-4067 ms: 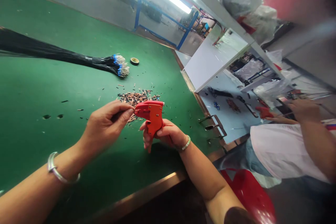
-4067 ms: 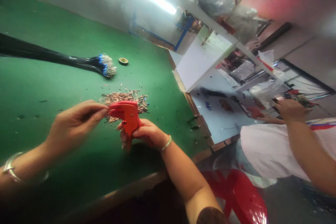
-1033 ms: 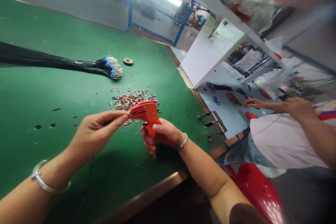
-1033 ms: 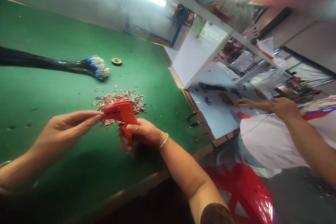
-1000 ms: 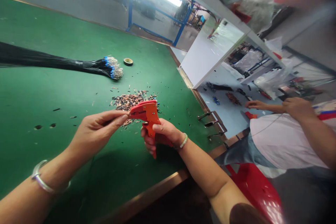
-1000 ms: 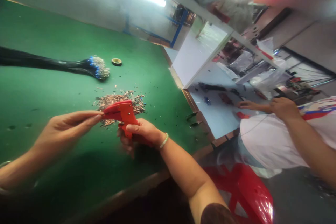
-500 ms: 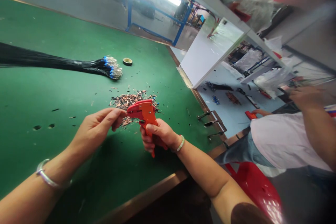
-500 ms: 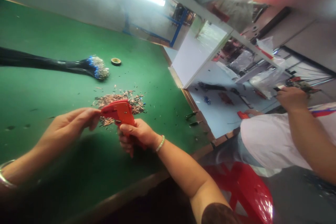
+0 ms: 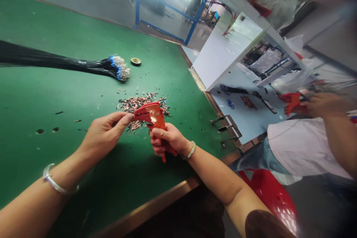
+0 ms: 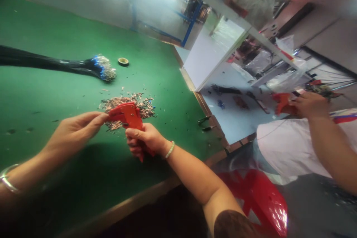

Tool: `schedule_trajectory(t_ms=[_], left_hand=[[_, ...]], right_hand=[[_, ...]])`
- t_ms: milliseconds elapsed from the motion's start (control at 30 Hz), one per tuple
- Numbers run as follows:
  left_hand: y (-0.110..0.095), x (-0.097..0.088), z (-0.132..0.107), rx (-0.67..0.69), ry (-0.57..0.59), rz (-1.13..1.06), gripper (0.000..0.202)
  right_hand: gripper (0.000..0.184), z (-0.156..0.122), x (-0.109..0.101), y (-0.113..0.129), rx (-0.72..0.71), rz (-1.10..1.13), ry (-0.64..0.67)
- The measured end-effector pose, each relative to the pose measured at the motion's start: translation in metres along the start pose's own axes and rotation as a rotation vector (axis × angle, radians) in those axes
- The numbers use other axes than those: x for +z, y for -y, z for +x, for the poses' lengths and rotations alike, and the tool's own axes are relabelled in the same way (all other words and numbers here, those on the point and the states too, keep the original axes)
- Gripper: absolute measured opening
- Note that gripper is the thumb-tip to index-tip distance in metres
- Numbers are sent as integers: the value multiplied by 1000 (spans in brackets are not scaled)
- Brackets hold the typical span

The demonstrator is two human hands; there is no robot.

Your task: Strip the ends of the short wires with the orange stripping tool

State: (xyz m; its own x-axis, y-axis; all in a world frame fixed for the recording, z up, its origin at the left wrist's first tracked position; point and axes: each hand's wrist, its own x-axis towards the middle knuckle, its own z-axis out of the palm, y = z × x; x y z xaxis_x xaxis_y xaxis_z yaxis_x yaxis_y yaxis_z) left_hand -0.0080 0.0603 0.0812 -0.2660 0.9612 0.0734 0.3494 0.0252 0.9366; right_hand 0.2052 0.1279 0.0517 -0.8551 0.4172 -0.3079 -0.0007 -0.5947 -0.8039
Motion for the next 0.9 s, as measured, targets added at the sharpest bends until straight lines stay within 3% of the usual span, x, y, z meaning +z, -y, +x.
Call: schedule_trajectory(t_ms=[167, 400, 567, 700, 900], left_hand=[[2, 2, 1, -12, -18, 3, 41], [1, 2, -1, -35, -68, 14, 39], [1, 3, -3, -20, -25, 34, 37], [3, 7, -6, 34, 14, 61, 37], [6, 16, -14, 218, 69, 110, 30]], right_hand=[[53, 1, -2, 0, -15, 13, -23], [46, 1, -11, 10, -25, 149, 113], [36, 3, -15, 12, -182, 164, -42], [47, 5, -9, 8, -276, 6, -181], [50, 0, 8, 12, -384, -234, -328]])
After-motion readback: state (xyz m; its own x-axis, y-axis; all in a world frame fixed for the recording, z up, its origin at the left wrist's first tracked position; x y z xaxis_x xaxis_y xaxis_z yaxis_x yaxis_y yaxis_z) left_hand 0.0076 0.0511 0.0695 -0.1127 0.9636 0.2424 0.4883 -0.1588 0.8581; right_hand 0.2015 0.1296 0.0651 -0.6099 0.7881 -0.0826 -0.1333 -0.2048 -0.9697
